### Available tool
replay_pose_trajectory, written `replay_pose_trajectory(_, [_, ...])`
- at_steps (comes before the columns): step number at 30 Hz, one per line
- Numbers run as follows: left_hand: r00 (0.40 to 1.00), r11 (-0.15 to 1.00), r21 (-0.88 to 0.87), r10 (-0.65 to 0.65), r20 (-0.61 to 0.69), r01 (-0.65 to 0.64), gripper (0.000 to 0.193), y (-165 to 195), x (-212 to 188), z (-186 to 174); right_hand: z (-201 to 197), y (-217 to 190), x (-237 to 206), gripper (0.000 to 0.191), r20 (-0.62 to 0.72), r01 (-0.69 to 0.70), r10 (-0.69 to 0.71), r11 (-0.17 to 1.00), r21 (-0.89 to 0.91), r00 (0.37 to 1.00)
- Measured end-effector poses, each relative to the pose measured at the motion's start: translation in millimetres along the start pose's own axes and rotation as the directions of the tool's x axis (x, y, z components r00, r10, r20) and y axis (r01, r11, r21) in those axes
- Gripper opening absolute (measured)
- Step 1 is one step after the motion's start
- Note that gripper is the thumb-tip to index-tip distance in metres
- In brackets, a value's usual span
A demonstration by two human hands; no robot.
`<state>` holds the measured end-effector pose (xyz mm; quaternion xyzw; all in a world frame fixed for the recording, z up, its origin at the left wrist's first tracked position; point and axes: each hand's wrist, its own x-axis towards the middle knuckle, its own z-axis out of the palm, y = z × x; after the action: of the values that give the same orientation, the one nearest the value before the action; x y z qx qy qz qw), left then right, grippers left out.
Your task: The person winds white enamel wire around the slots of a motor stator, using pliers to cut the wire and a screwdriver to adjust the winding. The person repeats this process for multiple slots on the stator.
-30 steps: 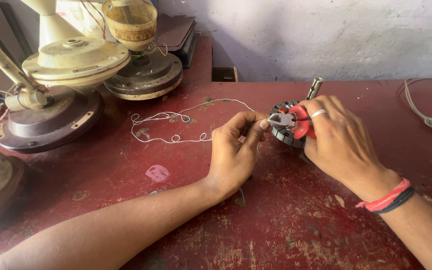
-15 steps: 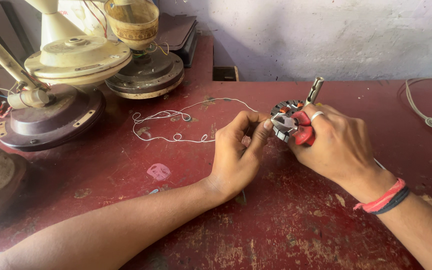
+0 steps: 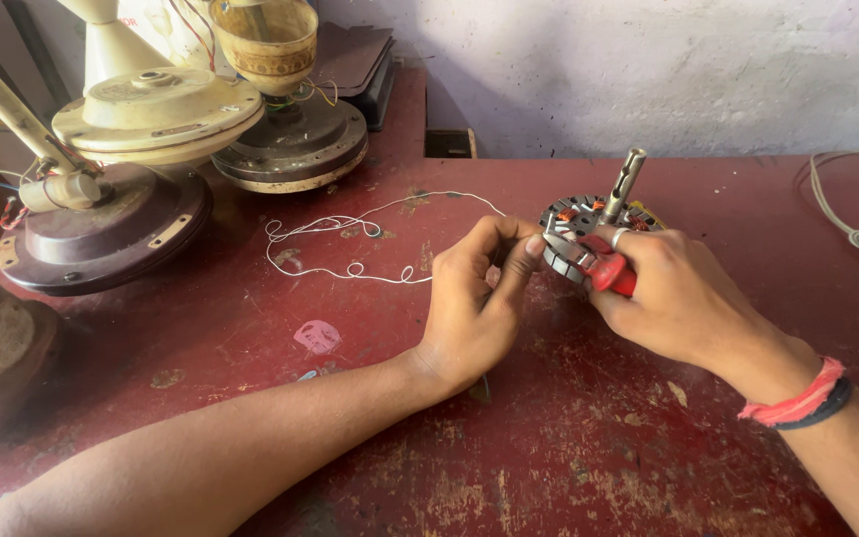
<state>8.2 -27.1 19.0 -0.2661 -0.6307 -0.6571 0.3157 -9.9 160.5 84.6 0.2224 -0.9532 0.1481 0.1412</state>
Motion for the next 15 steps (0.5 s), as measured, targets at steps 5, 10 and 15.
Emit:
replay_pose_trajectory(5, [0.985,0.985,-0.011,-0.172,0.002,0.172,0.014,1.4,-0.9,0.2,4.2,2.5,-3.1,0.043,-0.114,0.136,-0.143,0.989,-0.065,0.983])
replay_pose_trajectory(10, [0.998,0.996,0.068,0.061,0.012,-0.062,0.011,3.2,-3.6,-0.5,0.4,4.5,-2.7,0.036,-0.154,0.129,-0.157,0.976,-0.178,0.976])
replay_pose_trajectory(15, [0.994,0.99,0.094,0.098,0.049,-0.102,0.01,3.1,-5.4,-1.3,-2.4,0.7,-4.5,0.036,-0.263,0.184,-0.248,0.952,-0.244,0.932])
